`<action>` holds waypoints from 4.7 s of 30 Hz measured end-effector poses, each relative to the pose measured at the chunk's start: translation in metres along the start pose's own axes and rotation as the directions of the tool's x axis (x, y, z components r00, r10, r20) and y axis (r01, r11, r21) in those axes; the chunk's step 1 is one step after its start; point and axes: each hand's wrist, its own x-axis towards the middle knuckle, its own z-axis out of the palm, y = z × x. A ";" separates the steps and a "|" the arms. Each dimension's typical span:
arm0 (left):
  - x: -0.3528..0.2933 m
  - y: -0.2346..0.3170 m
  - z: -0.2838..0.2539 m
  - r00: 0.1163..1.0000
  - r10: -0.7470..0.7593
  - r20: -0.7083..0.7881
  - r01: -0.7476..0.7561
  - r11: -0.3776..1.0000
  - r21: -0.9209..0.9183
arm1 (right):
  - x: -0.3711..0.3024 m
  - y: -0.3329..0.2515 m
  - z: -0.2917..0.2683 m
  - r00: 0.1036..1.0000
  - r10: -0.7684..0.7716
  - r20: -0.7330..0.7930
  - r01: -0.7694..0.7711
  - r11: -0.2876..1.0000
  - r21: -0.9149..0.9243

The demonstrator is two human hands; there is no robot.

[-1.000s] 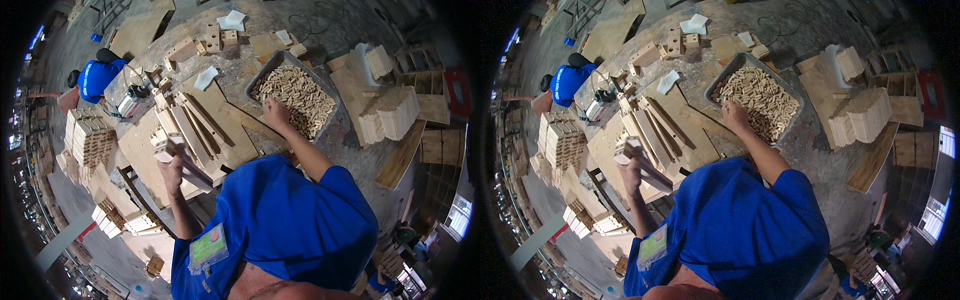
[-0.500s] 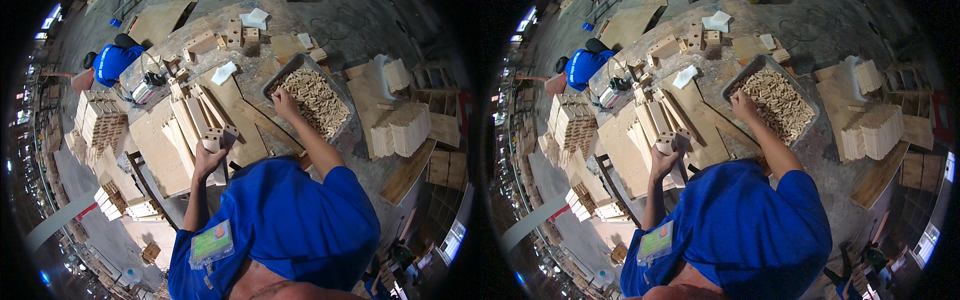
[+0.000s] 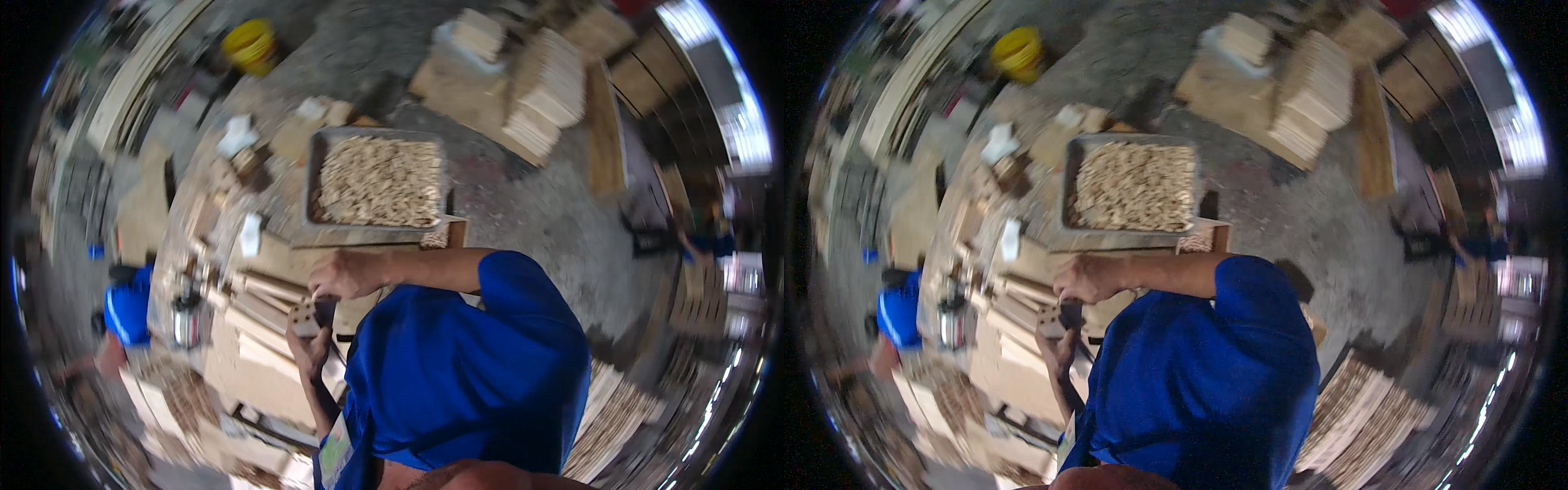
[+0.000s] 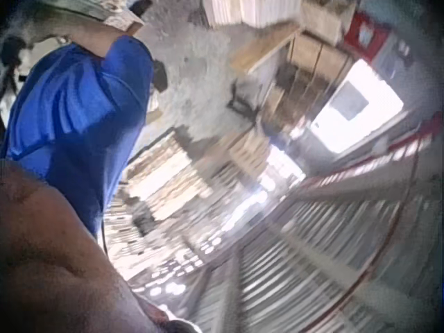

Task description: The person inserts small wooden dowels into pre-drilled holes on rectangular wooden blocks. They repeatedly pick up blocks, insert dowels one at a time, and place the assembled pieces onto a nearby stack.

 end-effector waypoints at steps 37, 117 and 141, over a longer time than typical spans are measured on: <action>0.024 0.030 0.051 0.933 0.171 0.316 -0.201 0.977 0.066 | -0.101 -0.087 0.000 0.771 0.416 -0.481 -0.444 0.894 0.063; 0.002 0.067 0.049 0.937 0.110 0.330 -0.206 0.940 0.271 | -0.096 -0.106 -0.019 0.740 0.428 -0.519 -0.483 0.875 0.032; -0.004 0.052 0.034 0.957 0.209 0.201 -0.270 0.894 0.357 | -0.065 -0.076 -0.006 0.807 0.475 -0.351 -0.473 0.876 0.096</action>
